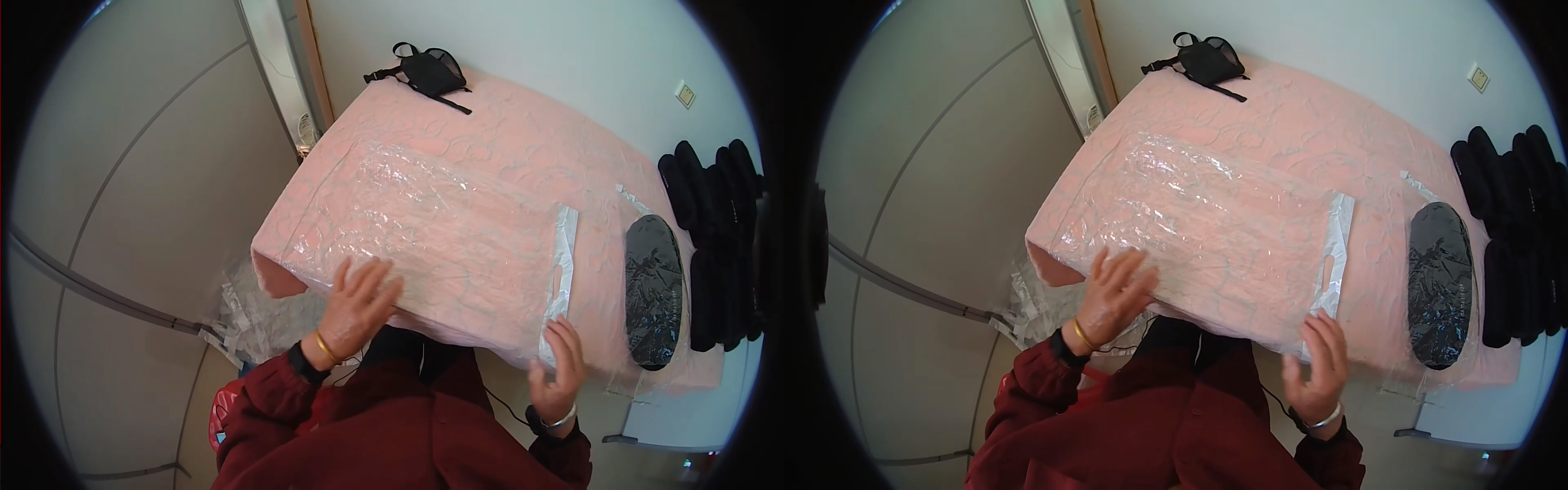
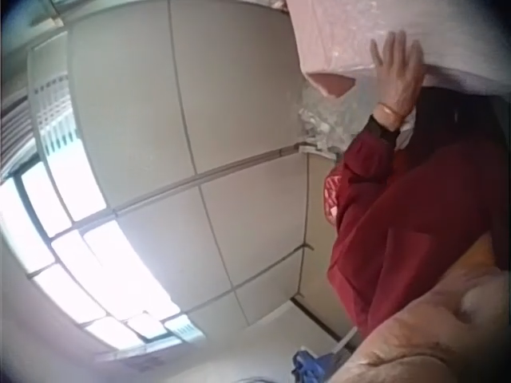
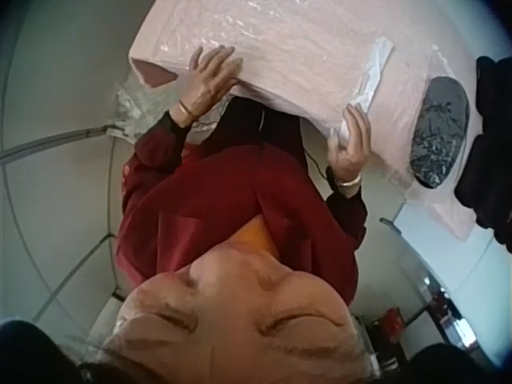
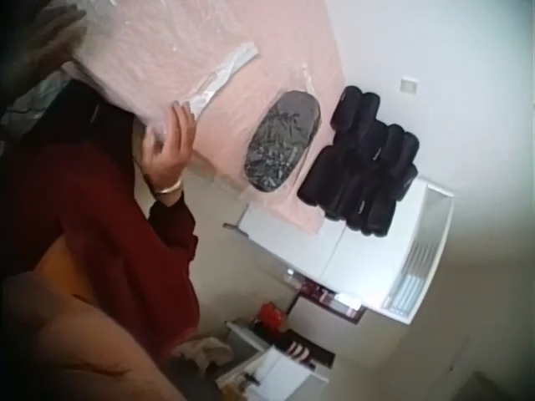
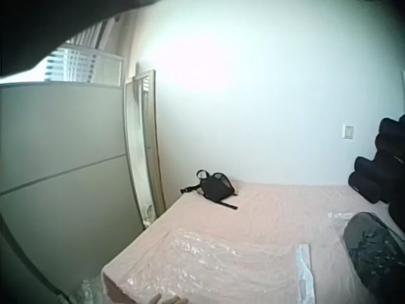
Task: The person smooths out a plastic bag on a table, picks up a black cushion from a stack, and slides it into the bag. They then repeat the process by smoothing another plastic bag and inserting a second black cushion.
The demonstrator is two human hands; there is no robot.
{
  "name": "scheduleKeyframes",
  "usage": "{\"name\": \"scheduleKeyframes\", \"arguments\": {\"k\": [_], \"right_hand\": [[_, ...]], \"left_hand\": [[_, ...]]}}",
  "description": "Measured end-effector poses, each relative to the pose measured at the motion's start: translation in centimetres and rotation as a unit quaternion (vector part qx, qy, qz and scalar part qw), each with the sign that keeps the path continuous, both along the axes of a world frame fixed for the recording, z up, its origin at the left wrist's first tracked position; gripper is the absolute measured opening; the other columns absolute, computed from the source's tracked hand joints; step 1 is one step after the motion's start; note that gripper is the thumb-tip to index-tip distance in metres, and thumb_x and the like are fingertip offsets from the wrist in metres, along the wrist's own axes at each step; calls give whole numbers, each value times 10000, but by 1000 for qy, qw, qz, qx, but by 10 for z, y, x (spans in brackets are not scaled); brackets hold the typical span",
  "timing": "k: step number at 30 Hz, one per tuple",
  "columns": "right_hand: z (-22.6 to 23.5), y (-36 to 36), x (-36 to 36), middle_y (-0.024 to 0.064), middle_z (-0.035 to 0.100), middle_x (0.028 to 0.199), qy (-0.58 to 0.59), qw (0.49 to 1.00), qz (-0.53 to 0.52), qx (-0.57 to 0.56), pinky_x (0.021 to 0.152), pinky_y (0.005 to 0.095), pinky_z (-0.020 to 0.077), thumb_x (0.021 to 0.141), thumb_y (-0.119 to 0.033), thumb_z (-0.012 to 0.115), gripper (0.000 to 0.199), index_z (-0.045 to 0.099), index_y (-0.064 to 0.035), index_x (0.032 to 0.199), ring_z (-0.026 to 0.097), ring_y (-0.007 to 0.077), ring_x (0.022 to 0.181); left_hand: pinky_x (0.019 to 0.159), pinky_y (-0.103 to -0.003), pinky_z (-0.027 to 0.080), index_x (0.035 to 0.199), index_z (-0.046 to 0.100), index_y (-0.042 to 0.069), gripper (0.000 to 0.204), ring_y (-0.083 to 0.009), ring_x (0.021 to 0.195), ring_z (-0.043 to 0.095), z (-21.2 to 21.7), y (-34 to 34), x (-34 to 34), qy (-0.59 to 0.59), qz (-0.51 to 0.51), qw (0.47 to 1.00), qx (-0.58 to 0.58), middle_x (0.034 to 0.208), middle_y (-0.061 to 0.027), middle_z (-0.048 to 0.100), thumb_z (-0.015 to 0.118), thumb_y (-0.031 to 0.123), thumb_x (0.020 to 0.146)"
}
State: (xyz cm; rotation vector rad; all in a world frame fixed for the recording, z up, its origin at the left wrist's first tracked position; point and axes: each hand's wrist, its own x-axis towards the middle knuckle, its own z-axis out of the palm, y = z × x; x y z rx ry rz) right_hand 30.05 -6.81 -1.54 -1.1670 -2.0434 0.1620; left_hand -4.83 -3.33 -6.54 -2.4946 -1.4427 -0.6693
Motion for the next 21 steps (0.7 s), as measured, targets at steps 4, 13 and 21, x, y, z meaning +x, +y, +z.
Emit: {"name": "scheduleKeyframes", "arguments": {"k": [4,13,21], "right_hand": [[-14,22,-41,255,501,1371,-85,993,52,-59,1129,512,305,751,-19,636,570,525,65,1303,450,424,1316],[-38,35,-27,262,344,1511,-225,969,23,-97,1161,541,213,827,-146,585,675,389,62,1438,328,403,1409],[-28,39,-22,265,342,1511,-211,970,57,-108,1159,541,211,856,-229,589,681,390,63,1438,317,404,1416]], "left_hand": [[1121,-567,289,1209,599,74,384,-264,1253,532,-11,8,29,-8,-103,995,0,1325,-116,573,634,160,837],[1131,-546,284,1148,644,75,314,-239,1221,578,-12,18,-65,38,66,996,55,1257,-66,637,605,117,839],[1146,-539,261,1234,602,37,381,-283,1293,521,4,11,-76,27,135,991,0,1334,-119,588,621,102,859]]}}
